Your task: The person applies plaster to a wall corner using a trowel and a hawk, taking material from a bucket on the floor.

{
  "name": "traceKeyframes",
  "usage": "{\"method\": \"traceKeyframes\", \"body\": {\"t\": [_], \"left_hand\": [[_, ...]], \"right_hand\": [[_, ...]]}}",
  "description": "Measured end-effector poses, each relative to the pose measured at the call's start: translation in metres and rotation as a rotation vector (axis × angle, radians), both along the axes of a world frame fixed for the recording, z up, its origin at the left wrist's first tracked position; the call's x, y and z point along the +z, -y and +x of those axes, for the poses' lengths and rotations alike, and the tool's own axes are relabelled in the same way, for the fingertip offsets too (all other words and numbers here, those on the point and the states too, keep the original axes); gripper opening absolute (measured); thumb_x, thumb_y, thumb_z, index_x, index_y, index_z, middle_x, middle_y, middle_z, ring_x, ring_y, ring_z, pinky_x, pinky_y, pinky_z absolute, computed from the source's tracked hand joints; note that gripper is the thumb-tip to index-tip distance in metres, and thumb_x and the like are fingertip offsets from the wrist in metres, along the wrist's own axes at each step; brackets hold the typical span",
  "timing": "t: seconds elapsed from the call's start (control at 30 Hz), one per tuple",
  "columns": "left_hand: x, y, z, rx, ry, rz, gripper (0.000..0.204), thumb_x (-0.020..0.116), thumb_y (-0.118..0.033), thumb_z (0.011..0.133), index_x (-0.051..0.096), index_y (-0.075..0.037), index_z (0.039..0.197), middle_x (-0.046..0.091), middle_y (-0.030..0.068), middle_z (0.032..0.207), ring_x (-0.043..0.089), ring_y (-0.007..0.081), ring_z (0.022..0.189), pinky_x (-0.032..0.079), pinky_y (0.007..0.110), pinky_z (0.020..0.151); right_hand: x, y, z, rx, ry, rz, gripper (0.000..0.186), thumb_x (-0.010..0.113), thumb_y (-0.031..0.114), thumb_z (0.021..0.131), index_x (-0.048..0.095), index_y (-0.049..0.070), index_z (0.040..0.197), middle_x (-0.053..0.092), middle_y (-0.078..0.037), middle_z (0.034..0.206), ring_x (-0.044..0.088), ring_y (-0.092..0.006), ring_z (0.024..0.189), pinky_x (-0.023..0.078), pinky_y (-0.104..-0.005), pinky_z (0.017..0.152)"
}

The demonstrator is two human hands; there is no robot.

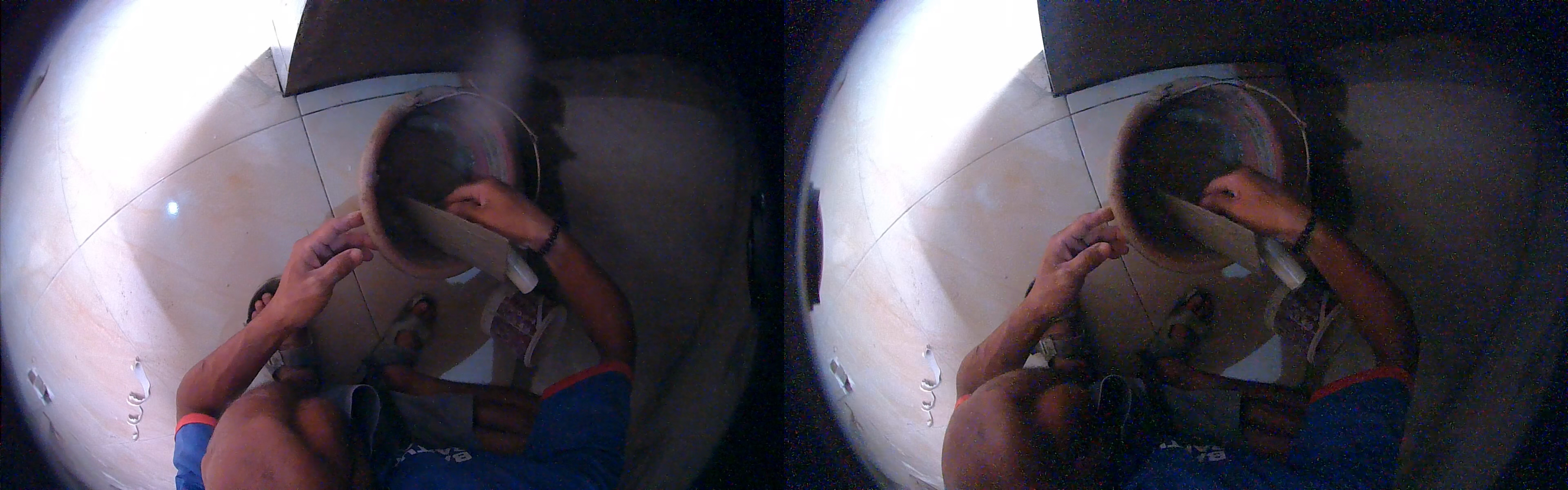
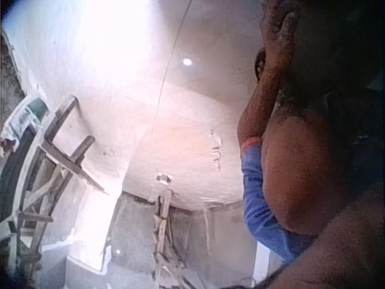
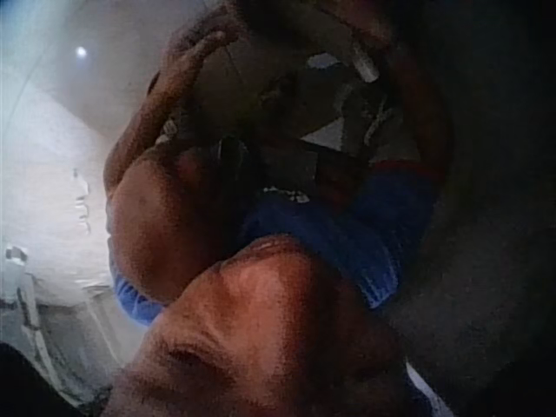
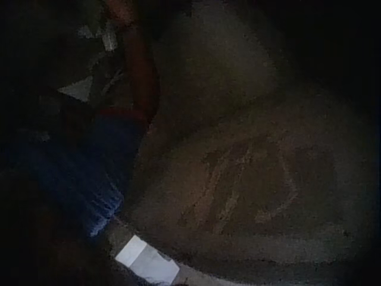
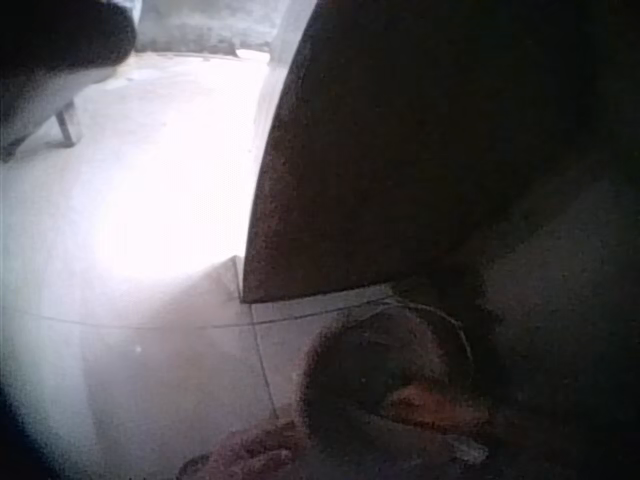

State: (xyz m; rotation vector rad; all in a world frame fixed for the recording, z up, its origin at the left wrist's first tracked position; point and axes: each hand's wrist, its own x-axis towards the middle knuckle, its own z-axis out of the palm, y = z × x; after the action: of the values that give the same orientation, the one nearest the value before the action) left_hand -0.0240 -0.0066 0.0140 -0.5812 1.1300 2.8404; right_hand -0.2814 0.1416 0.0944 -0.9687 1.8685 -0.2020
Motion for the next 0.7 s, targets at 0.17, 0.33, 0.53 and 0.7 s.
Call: {"method": "traceKeyframes", "body": {"t": [0.17, 0.33, 0.53, 0.7], "left_hand": [[-0.001, 0.0, 0.002, 0.002, 0.0, 0.002, 0.05, 0.057, -0.011, 0.092, 0.04, 0.0, 0.137, 0.061, 0.0114, 0.114, 0.056, 0.0176, 0.105, 0.042, 0.032, 0.096], [-0.002, -0.002, 0.003, 0.011, -0.035, -0.008, 0.052, 0.059, -0.01, 0.091, 0.039, 0.001, 0.138, 0.061, 0.0114, 0.116, 0.056, 0.0173, 0.106, 0.043, 0.032, 0.095], [0.001, -0.002, 0.0, -0.016, 0.0, -0.043, 0.06, 0.064, -0.016, 0.087, 0.038, 0.0, 0.139, 0.06, 0.0134, 0.118, 0.058, 0.0225, 0.106, 0.042, 0.037, 0.098], [0.009, -0.003, -0.003, -0.017, 0.022, -0.064, 0.063, 0.065, -0.013, 0.086, 0.036, 0.0, 0.14, 0.06, 0.0128, 0.119, 0.058, 0.0224, 0.106, 0.043, 0.036, 0.097]], "right_hand": [[-0.019, 0.001, -0.007, 0.027, 0.088, 0.015, 0.029, 0.056, 0.027, 0.09, 0.067, 0.0, 0.095, 0.069, -0.012, 0.086, 0.064, -0.0163, 0.078, 0.049, -0.0334, 0.073], [-0.033, 0.001, -0.025, 0.074, 0.201, 0.023, 0.029, 0.056, 0.025, 0.093, 0.066, 0.0, 0.102, 0.069, -0.008, 0.092, 0.062, -0.0115, 0.085, 0.049, -0.0301, 0.078], [-0.038, -0.008, -0.036, 0.03, 0.34, -0.004, 0.032, 0.058, 0.026, 0.091, 0.064, -0.001, 0.107, 0.069, -0.005, 0.096, 0.06, -0.0097, 0.088, 0.048, -0.0289, 0.078], [-0.04, -0.022, -0.059, 0.026, 0.455, -0.046, 0.035, 0.06, 0.025, 0.089, 0.061, 0.001, 0.115, 0.066, -0.006, 0.104, 0.059, -0.0117, 0.095, 0.048, -0.0287, 0.082]]}}
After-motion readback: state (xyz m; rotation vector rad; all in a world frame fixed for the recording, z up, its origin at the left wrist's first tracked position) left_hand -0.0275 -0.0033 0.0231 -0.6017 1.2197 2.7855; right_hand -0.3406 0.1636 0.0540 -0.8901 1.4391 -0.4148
